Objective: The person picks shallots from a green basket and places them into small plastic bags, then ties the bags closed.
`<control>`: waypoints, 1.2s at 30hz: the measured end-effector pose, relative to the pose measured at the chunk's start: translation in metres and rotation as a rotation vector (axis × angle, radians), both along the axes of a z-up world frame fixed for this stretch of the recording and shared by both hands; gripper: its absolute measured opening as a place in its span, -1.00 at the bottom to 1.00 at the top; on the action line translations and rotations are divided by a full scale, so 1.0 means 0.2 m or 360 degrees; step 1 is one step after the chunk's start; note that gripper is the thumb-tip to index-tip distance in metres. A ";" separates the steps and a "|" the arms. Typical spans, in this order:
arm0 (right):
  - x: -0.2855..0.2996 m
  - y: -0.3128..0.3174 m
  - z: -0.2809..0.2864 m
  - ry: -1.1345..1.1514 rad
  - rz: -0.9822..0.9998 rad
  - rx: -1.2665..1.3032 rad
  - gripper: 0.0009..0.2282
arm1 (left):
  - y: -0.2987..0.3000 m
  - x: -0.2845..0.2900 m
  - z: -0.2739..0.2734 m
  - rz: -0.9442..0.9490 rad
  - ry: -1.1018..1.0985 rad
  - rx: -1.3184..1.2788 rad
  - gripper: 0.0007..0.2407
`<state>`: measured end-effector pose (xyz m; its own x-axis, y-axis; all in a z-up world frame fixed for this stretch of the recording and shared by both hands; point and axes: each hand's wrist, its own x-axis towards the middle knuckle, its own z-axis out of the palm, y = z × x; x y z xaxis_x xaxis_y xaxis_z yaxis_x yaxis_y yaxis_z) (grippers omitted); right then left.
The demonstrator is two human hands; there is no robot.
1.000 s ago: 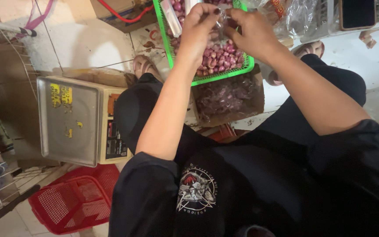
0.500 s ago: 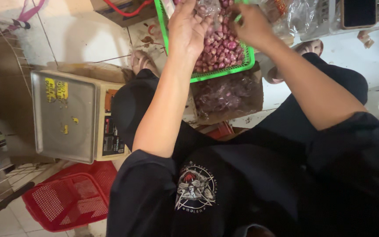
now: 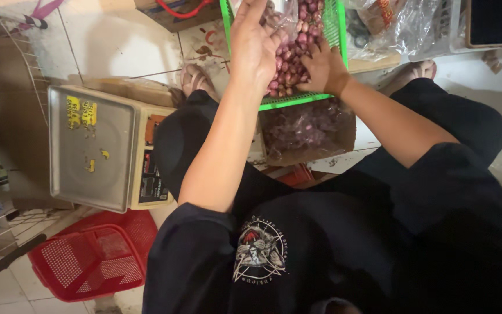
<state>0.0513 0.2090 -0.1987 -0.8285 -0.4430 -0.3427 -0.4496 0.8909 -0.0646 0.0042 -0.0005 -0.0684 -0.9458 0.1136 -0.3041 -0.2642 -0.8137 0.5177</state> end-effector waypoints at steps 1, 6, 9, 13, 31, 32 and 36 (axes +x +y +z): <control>0.01 -0.02 0.01 -0.0032 -0.0040 -0.0014 -0.22 | 0.00 0.01 0.01 0.0004 -0.0006 -0.0002 -0.87; -0.01 -0.10 0.07 -0.0128 -0.0116 -0.0072 -0.22 | -0.02 0.03 0.04 -0.0012 0.0009 -0.0026 -0.88; 0.02 -0.06 0.07 -0.0154 -0.0160 -0.0174 -0.31 | -0.04 0.02 0.04 -0.0022 -0.0007 -0.0059 -0.89; 0.03 -0.02 -0.07 0.0205 0.0023 -0.0020 -0.39 | -0.04 0.03 0.02 0.0035 0.0046 -0.0049 -0.87; -0.04 0.07 -0.18 -0.0098 -0.0115 -0.0299 -0.30 | -0.03 0.03 0.03 0.0022 0.0023 -0.0085 -0.87; -0.04 0.08 -0.16 -0.0119 -0.0153 -0.0314 -0.31 | -0.03 0.03 0.03 0.0026 0.0013 -0.0083 -0.87; -0.06 0.08 -0.17 -0.0165 -0.0133 -0.0275 -0.29 | -0.03 0.03 0.03 0.0004 0.0007 -0.0105 -0.87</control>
<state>0.0389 0.2255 -0.2333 -0.8289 -0.4340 -0.3530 -0.3579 0.8964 -0.2616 0.0107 -0.0068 -0.0619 -0.9474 0.0910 -0.3067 -0.2598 -0.7784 0.5715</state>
